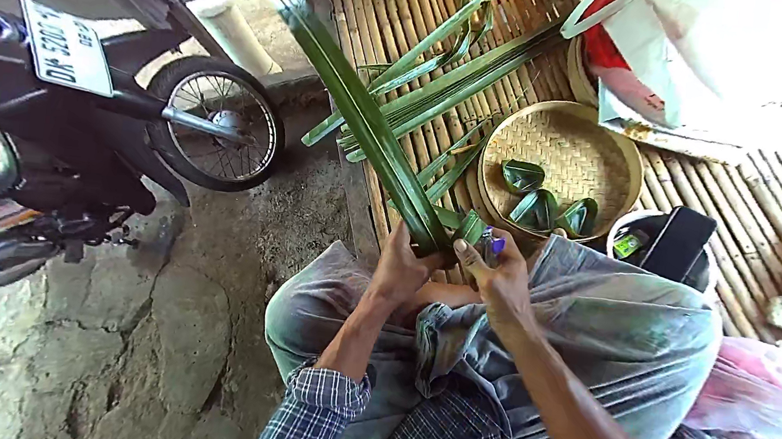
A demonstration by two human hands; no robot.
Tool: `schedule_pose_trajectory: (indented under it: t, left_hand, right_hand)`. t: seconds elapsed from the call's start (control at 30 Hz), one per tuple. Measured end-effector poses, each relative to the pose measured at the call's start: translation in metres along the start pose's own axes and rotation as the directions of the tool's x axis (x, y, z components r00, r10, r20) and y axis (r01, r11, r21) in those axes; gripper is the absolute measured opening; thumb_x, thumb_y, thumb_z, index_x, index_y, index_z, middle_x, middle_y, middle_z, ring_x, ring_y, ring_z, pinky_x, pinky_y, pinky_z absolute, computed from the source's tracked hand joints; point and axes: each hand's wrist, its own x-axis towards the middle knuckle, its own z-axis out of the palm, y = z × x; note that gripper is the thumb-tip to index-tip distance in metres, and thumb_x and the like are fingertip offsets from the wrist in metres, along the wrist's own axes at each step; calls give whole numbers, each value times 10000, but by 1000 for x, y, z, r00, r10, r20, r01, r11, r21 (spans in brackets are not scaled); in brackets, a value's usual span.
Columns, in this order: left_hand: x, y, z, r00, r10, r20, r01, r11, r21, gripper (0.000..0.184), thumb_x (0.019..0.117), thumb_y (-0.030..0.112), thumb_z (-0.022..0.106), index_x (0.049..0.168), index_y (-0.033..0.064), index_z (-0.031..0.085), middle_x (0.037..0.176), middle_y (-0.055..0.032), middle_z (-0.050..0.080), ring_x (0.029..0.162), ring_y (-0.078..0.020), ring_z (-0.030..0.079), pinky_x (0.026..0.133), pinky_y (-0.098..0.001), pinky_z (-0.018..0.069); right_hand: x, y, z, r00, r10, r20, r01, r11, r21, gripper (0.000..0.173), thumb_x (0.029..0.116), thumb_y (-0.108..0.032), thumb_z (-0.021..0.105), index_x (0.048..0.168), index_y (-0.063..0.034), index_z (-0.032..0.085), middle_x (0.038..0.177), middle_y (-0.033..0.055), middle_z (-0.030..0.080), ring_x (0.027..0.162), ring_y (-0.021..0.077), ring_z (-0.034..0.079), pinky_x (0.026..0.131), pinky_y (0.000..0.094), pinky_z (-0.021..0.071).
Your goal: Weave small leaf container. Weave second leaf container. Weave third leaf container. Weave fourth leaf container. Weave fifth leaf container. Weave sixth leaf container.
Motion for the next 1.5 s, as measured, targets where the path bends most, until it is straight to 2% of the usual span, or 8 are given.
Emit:
schedule_pose_trajectory:
  t: [0.2, 0.4, 0.57, 0.63, 0.7, 0.8, 0.97, 1.5]
  left_hand:
    - [-10, 16, 1, 997, -69, -25, 61, 969, -238, 345, 943, 67, 690, 1266, 0, 591, 1071, -157, 718, 953, -270, 722, 851, -461, 625]
    - [7, 42, -14, 984, -97, -150, 56, 966, -253, 227, 877, -23, 749, 1096, -19, 689, 991, -175, 744, 857, -291, 747, 793, -483, 645]
    - [15, 43, 8, 939, -122, -322, 20, 954, -301, 293, 816, -58, 797, 1089, -36, 693, 993, -201, 743, 859, -326, 751, 791, -507, 650]
    - [14, 43, 19, 921, -156, -358, 3, 919, -394, 321, 818, -72, 788, 1115, -52, 668, 1002, -221, 731, 860, -343, 744, 788, -519, 647]
    - [12, 45, 34, 902, -194, -385, -13, 880, -475, 338, 818, -91, 777, 1128, -63, 645, 1000, -229, 725, 848, -346, 742, 776, -514, 647]
    - [9, 50, 54, 878, -240, -413, -45, 819, -571, 352, 815, -118, 764, 1140, -73, 636, 995, -232, 717, 825, -342, 736, 761, -508, 644]
    - [4, 51, 70, 875, -204, -440, -46, 868, -495, 297, 840, -50, 780, 1113, -50, 662, 954, -197, 728, 842, -268, 725, 794, -429, 624]
    - [-2, 48, 76, 858, -247, -450, -21, 859, -511, 223, 907, -12, 727, 1098, -94, 648, 925, -230, 720, 805, -302, 733, 779, -444, 637]
  right_hand:
    - [3, -18, -5, 990, -113, -90, 98, 983, -153, 184, 903, -230, 777, 1026, -111, 710, 793, 15, 704, 695, 111, 676, 644, 340, 585]
    - [9, -42, -31, 980, -201, -5, 187, 921, -340, 279, 902, -277, 791, 1126, -140, 698, 801, 24, 690, 673, 124, 657, 616, 369, 570]
    - [10, -33, -32, 987, -125, -105, 143, 970, 196, 397, 896, -263, 809, 1236, -112, 668, 974, 69, 708, 569, 144, 566, 501, 286, 506]
    - [0, -26, -24, 990, 3, -139, 49, 928, 368, 398, 918, -206, 774, 1252, -53, 620, 856, 77, 651, 514, 143, 523, 480, 295, 509]
    - [-12, -24, -10, 979, 141, -150, -39, 843, 536, 259, 939, -126, 735, 1096, -11, 564, 636, 44, 507, 465, 132, 460, 476, 306, 483]
    - [-17, -33, 8, 958, 261, -116, -81, 639, 765, 138, 954, -37, 682, 995, 0, 555, 608, 35, 489, 470, 101, 441, 479, 270, 463]
    - [-5, -44, 22, 947, 289, -142, -62, 597, 800, 292, 884, 20, 755, 1115, 62, 582, 810, 171, 660, 545, 162, 572, 507, 298, 524]
    - [10, -34, 15, 957, 226, -181, -32, 704, 709, 287, 821, 65, 790, 1037, 110, 607, 750, 212, 664, 517, 209, 593, 492, 344, 546]
